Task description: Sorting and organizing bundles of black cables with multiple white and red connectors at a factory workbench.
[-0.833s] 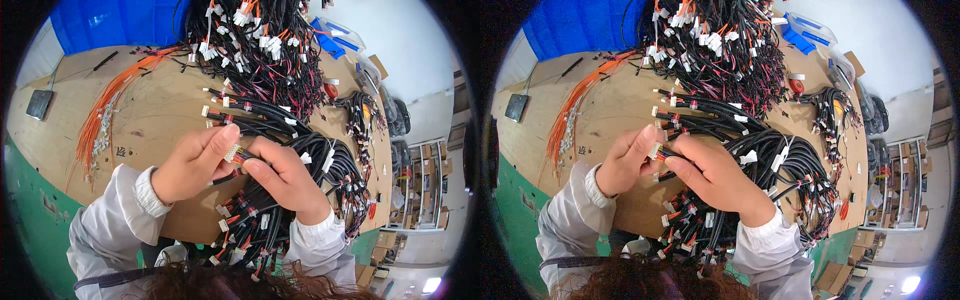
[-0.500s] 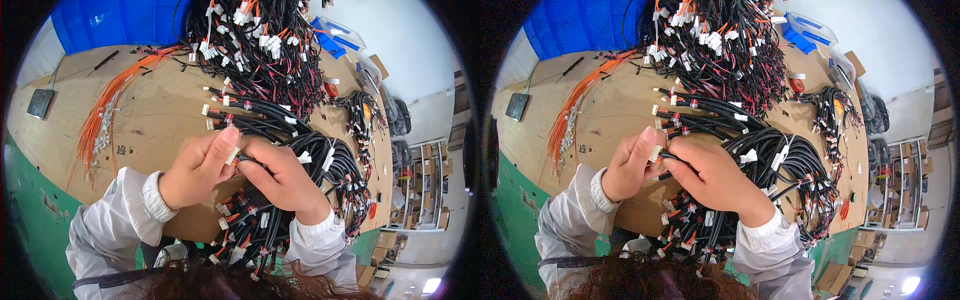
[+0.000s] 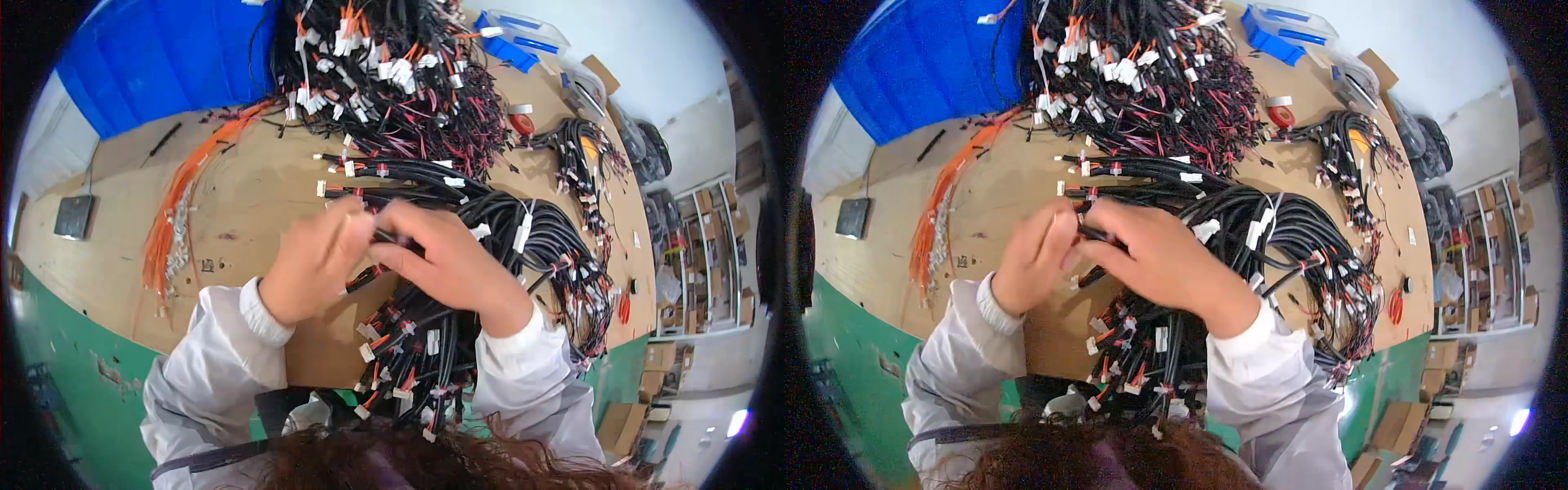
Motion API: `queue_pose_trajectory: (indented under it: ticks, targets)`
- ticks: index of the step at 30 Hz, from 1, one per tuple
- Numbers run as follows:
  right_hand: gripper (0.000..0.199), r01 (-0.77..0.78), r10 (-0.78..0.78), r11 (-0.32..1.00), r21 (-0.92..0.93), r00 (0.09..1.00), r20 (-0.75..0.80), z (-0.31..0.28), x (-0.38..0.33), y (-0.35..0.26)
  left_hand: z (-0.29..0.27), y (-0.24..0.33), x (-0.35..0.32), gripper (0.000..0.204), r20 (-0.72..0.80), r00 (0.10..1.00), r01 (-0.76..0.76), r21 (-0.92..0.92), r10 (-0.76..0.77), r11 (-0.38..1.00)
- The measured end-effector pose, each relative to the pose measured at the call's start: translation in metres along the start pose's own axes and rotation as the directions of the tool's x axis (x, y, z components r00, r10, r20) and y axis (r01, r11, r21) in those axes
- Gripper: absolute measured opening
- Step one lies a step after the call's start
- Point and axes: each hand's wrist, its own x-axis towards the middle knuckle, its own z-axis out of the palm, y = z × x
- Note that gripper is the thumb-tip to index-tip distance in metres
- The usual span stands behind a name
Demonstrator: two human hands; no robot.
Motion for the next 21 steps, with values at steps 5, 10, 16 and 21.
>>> queue_pose_trajectory:
  ticks: [5, 10, 16, 21]
  targets:
    - [0.037, -0.169, 0.101, 0.858, -0.486, 0.981, -0.164, -0.028, -0.020, 0.039, -0.016, -0.038, 0.019, 0.042, -0.132, 0.938, 0.281, -0.251, -0.321, 0.926]
    - [0.020, -0.354, 0.252, 0.850, -0.390, 0.923, -0.290, -0.040, -0.025, 0.040, -0.014, -0.038, 0.023, 0.042, -0.107, 0.912, 0.309, -0.456, -0.396, 0.835]
    - [0.016, -0.206, 0.235, 0.972, 0.114, 0.867, -0.440, -0.049, -0.028, 0.017, -0.021, -0.032, 0.024, 0.030, -0.025, 0.888, 0.381, -0.517, -0.458, 0.767]
    - [0.018, 0.082, 0.118, 0.875, 0.476, 0.919, -0.376, -0.037, -0.029, 0.001, -0.031, -0.036, 0.018, 0.025, 0.281, 0.867, 0.498, -0.499, -0.411, 0.709]
